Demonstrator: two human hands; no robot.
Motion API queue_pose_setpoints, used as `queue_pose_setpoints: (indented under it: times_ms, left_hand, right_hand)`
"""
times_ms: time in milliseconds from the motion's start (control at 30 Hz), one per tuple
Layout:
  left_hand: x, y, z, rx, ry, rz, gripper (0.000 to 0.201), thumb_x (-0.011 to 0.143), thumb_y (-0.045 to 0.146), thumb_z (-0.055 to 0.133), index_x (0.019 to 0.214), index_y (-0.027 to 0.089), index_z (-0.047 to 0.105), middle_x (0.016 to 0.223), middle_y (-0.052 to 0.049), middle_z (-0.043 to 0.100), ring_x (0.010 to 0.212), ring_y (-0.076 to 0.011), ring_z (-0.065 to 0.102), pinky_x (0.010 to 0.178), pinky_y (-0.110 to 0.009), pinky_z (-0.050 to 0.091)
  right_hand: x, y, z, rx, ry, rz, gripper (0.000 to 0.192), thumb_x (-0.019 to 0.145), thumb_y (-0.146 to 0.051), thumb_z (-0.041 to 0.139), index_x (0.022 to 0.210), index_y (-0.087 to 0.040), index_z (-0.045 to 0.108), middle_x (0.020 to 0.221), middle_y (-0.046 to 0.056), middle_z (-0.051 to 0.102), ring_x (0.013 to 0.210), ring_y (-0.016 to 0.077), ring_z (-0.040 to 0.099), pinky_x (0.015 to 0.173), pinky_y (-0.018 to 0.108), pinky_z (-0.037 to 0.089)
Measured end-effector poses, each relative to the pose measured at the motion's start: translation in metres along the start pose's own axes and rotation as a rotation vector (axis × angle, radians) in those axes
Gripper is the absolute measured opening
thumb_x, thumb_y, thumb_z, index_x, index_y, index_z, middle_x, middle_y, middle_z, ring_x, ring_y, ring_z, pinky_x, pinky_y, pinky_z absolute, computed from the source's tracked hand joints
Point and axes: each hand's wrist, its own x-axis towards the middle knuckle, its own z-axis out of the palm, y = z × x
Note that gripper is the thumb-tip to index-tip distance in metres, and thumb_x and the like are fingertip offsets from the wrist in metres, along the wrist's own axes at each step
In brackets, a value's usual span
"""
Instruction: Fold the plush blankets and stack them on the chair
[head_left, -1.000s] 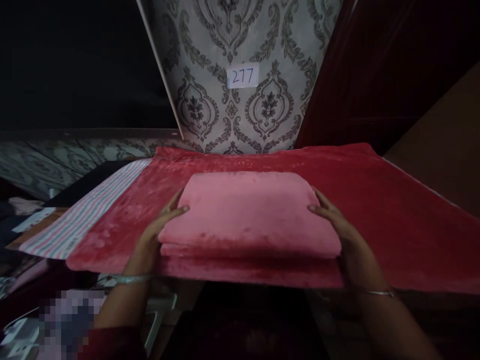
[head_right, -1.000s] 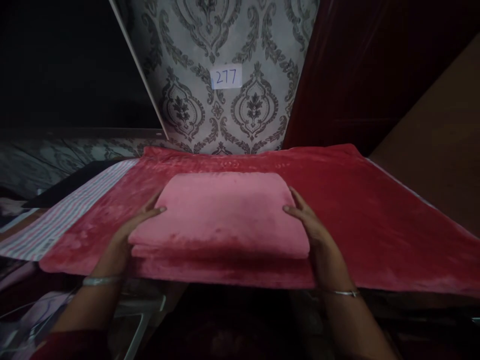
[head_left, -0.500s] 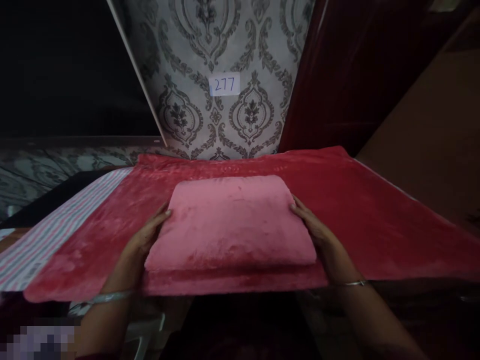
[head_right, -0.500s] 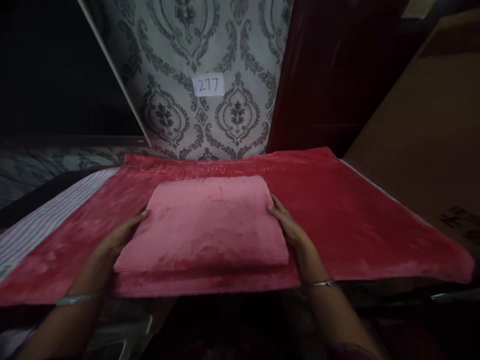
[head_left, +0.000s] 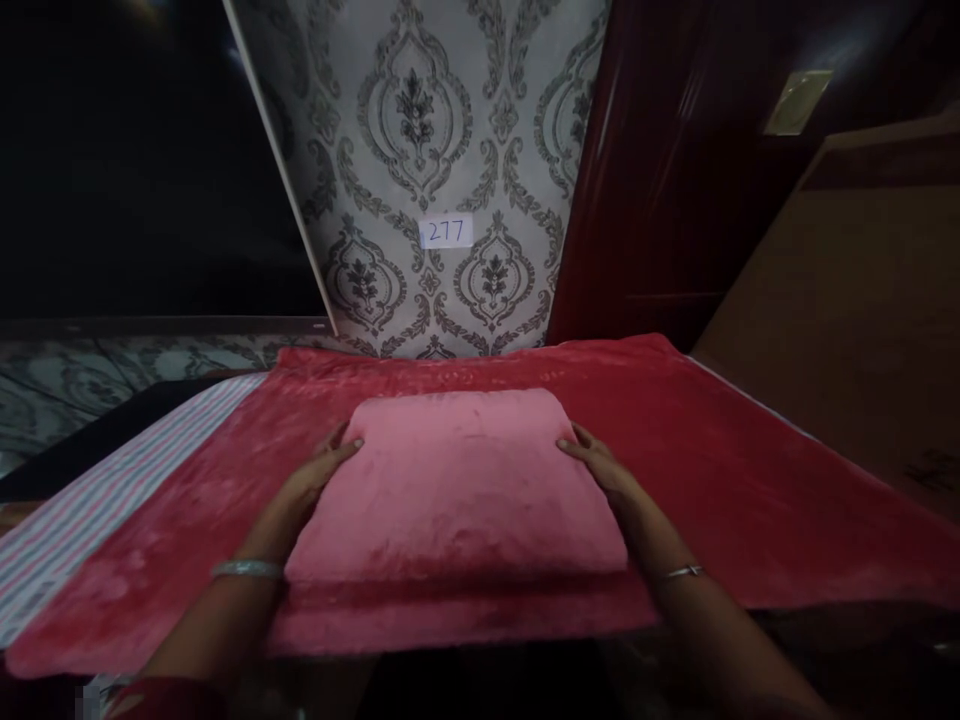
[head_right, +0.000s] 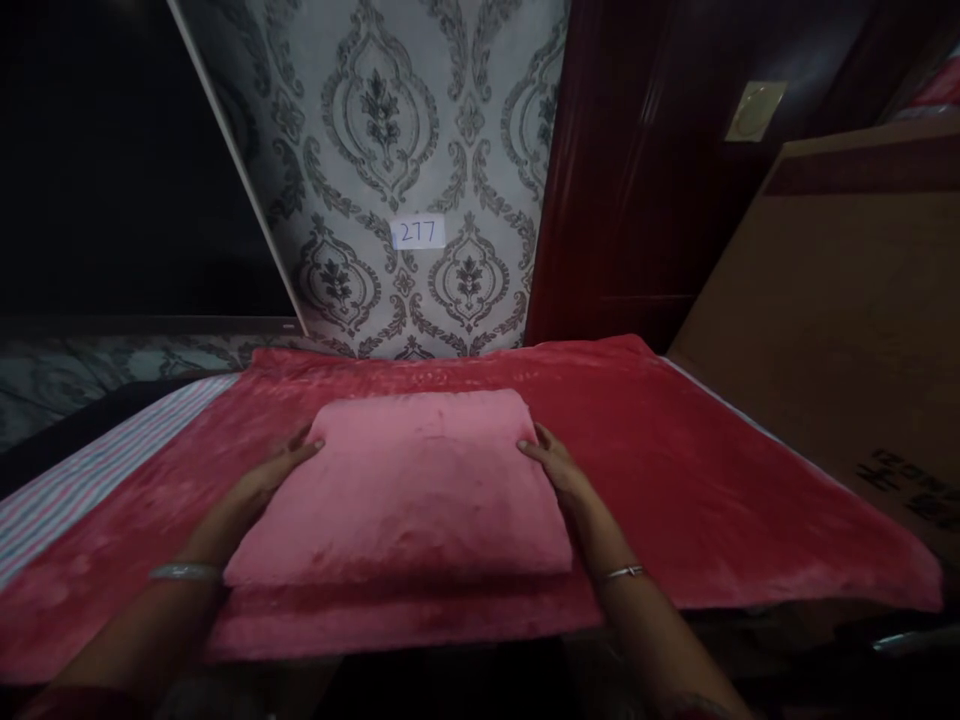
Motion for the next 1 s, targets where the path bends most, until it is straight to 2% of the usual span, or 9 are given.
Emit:
queue_pose_setpoints:
  times_ms: [100,200,267,333,433,533,767,900,1000]
  left_hand:
    - [0.004,0.005,-0.004,0.061,0.155,0.006,0.089,0.063,0.035,0.09,0.143,0.021,0.053,0.129,-0.015,0.067,0.12,-0.0365,0.064,0.102,-0.048,0.052]
    - [0.018,0.033,0.013,0.186,0.312,0.122,0.083,0.067,0.021,0.086,0.143,0.02,0.052,0.144,-0.018,0.055,0.132,-0.0402,0.053,0.111,-0.053,0.042]
    - [0.031,0.059,0.043,0.134,0.268,0.179,0.064,0.069,0.011,0.081,0.13,0.019,0.062,0.146,-0.017,0.052,0.137,-0.0373,0.048,0.115,-0.048,0.039]
    - [0.045,0.082,0.082,-0.021,0.128,0.187,0.053,0.068,0.006,0.08,0.117,0.019,0.067,0.141,-0.014,0.057,0.137,-0.0332,0.049,0.115,-0.044,0.039]
    - [0.066,0.098,0.137,-0.305,-0.101,-0.004,0.043,0.072,0.006,0.075,0.112,0.017,0.065,0.124,-0.016,0.065,0.124,-0.0315,0.061,0.104,-0.047,0.05]
    - [0.08,0.085,0.163,-0.595,-0.108,-0.198,0.029,0.081,0.011,0.065,0.109,0.016,0.062,0.119,-0.017,0.066,0.116,-0.0279,0.066,0.095,-0.04,0.057]
    - [0.09,0.015,0.139,-0.806,0.03,-0.275,0.012,0.089,0.012,0.042,0.095,0.021,0.048,0.121,-0.016,0.063,0.12,-0.0258,0.065,0.081,-0.035,0.063]
    - [0.097,0.006,0.13,-0.947,-0.013,-0.277,0.009,0.089,0.014,0.041,0.082,0.02,0.044,0.12,-0.018,0.065,0.122,-0.0301,0.063,0.078,-0.038,0.063]
    - [0.101,0.005,0.131,-1.011,-0.004,-0.292,0.007,0.084,0.012,0.045,0.084,0.019,0.047,0.122,-0.019,0.064,0.124,-0.0298,0.062,0.079,-0.041,0.063]
  right_hand:
    - [0.007,-0.005,-0.007,-0.074,0.101,0.022,0.081,0.059,-0.042,0.087,0.133,-0.026,0.059,0.126,0.011,0.068,0.122,0.0349,0.061,0.107,0.052,0.047]
    - [0.03,-0.033,0.009,-0.238,0.262,-0.181,0.076,0.058,-0.033,0.086,0.13,-0.026,0.062,0.13,0.011,0.065,0.131,0.0344,0.053,0.116,0.052,0.036]
    - [0.053,-0.057,0.038,-0.27,0.23,-0.338,0.064,0.06,-0.028,0.083,0.123,-0.026,0.067,0.131,0.008,0.065,0.133,0.032,0.052,0.118,0.05,0.033]
    - [0.078,-0.078,0.077,-0.208,0.11,-0.414,0.046,0.065,-0.025,0.078,0.11,-0.025,0.072,0.123,0.006,0.069,0.128,0.0282,0.055,0.115,0.047,0.038]
    - [0.111,-0.091,0.128,0.01,0.074,-0.31,0.022,0.068,-0.024,0.073,0.09,-0.022,0.072,0.102,0.004,0.073,0.112,0.0234,0.063,0.103,0.043,0.048]
    - [0.128,-0.076,0.147,0.138,0.13,-0.23,0.018,0.074,-0.033,0.066,0.088,-0.023,0.068,0.092,0.002,0.071,0.102,0.0206,0.065,0.093,0.04,0.055]
    - [0.13,-0.007,0.107,0.464,0.159,-0.103,0.025,0.087,-0.049,0.046,0.096,-0.028,0.058,0.102,0.005,0.068,0.103,0.0178,0.067,0.096,0.043,0.055]
    - [0.139,0.004,0.093,0.744,0.095,-0.047,0.027,0.091,-0.049,0.04,0.098,-0.029,0.057,0.11,0.006,0.067,0.109,0.0176,0.066,0.1,0.043,0.053]
    - [0.143,0.005,0.092,0.759,0.096,-0.026,0.027,0.092,-0.048,0.04,0.099,-0.03,0.059,0.107,0.006,0.068,0.108,0.0186,0.065,0.099,0.044,0.054]
